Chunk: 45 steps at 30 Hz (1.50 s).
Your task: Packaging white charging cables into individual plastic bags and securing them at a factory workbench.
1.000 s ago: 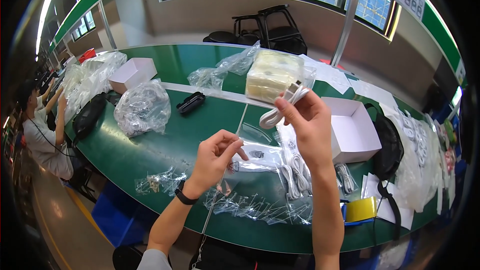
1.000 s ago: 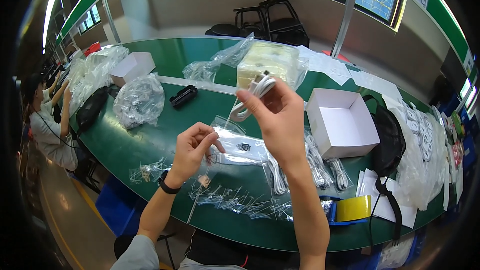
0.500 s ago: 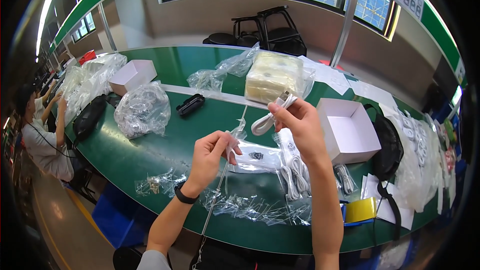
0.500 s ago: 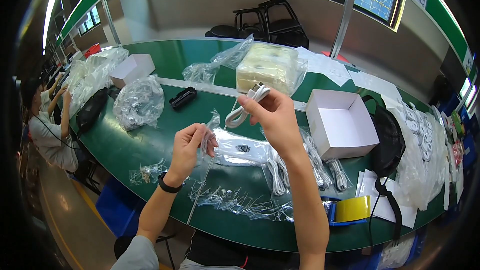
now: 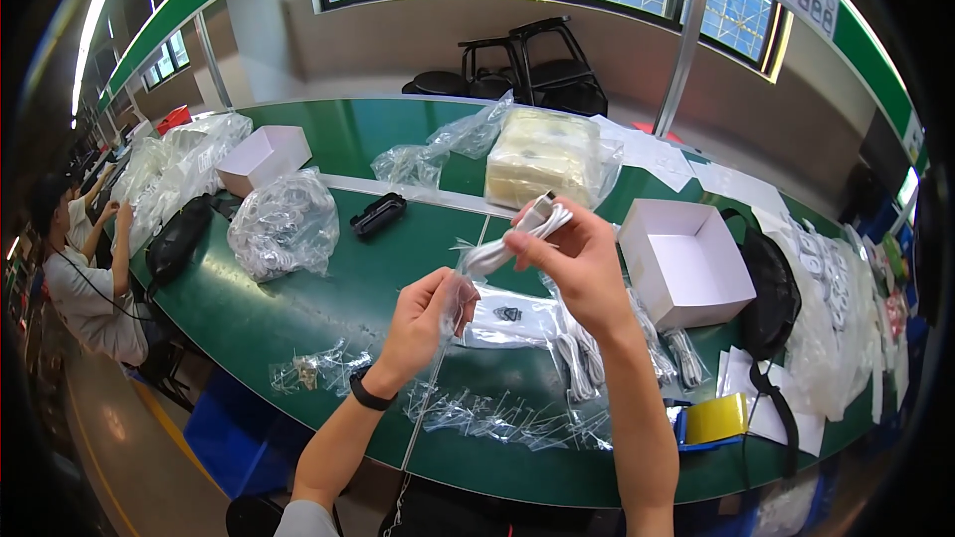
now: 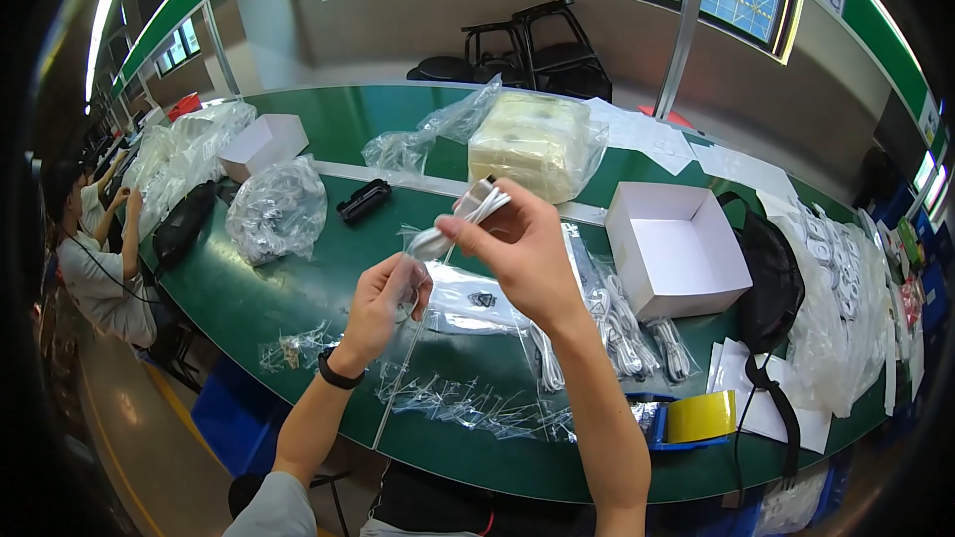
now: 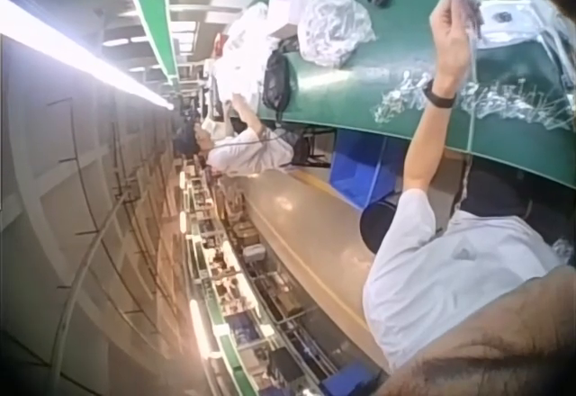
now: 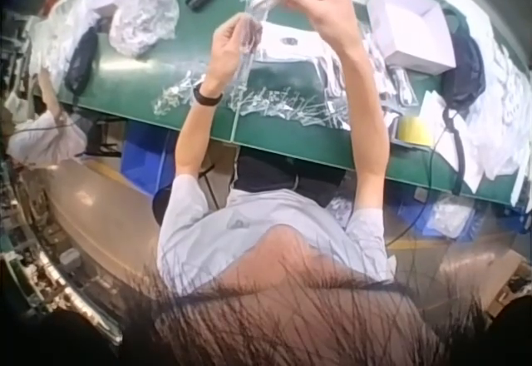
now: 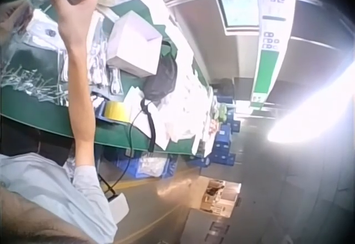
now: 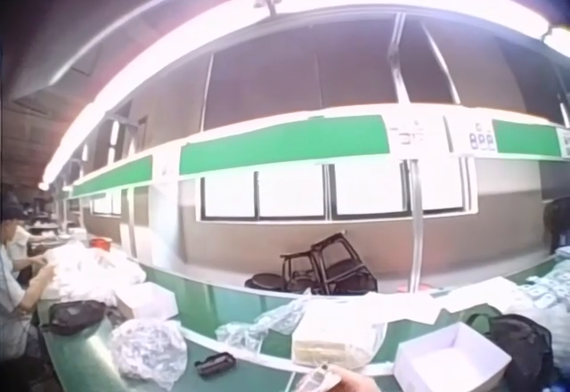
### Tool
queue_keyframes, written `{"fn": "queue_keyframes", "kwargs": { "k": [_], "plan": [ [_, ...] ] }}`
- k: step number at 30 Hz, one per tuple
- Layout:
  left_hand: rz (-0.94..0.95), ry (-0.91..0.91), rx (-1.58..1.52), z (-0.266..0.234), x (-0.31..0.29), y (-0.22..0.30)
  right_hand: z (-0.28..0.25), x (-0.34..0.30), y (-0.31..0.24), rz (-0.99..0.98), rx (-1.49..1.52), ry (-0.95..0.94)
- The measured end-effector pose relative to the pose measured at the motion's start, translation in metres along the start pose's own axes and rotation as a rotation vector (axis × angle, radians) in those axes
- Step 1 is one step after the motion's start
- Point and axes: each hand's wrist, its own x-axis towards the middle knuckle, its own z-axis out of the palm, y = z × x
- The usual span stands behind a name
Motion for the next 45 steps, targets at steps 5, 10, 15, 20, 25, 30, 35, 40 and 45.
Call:
{"fn": "queue_keyframes", "kwargs": {
  "k": [5, 10, 15, 20, 25, 30, 35, 40, 45],
  "plan": [
    [-0.102, -0.068, -0.105, -0.003, -0.003, -0.003, 0.004, -0.002, -0.001, 0.148, -0.129, -0.198],
    [-0.186, -0.077, -0.187, -0.002, -0.003, 0.002, 0.014, -0.002, 0.001, 0.165, -0.197, -0.111],
    [-0.232, -0.198, -0.247, 0.005, 0.001, 0.011, 0.014, -0.005, 0.005, 0.080, -0.334, -0.004],
    [-0.208, -0.308, -0.088, 0.002, -0.003, 0.009, 0.017, -0.007, -0.005, 0.094, -0.507, -0.037],
    [-0.164, -0.166, 0.045, 0.008, -0.004, -0.004, 0.016, -0.007, -0.006, 0.184, -0.581, -0.141],
    [-0.018, 0.125, 0.216, 0.009, 0.000, -0.011, 0.016, -0.006, 0.001, 0.237, -0.569, -0.146],
    [-0.020, 0.063, 0.145, 0.007, -0.002, -0.011, 0.018, -0.007, 0.017, 0.063, -0.620, -0.096],
    [-0.047, 0.031, 0.043, 0.017, -0.004, 0.004, 0.022, -0.008, 0.007, 0.148, -0.543, -0.040],
    [-0.030, -0.030, 0.047, 0.012, -0.005, 0.003, 0.022, -0.008, 0.010, 0.076, -0.690, -0.036]
  ]
}}
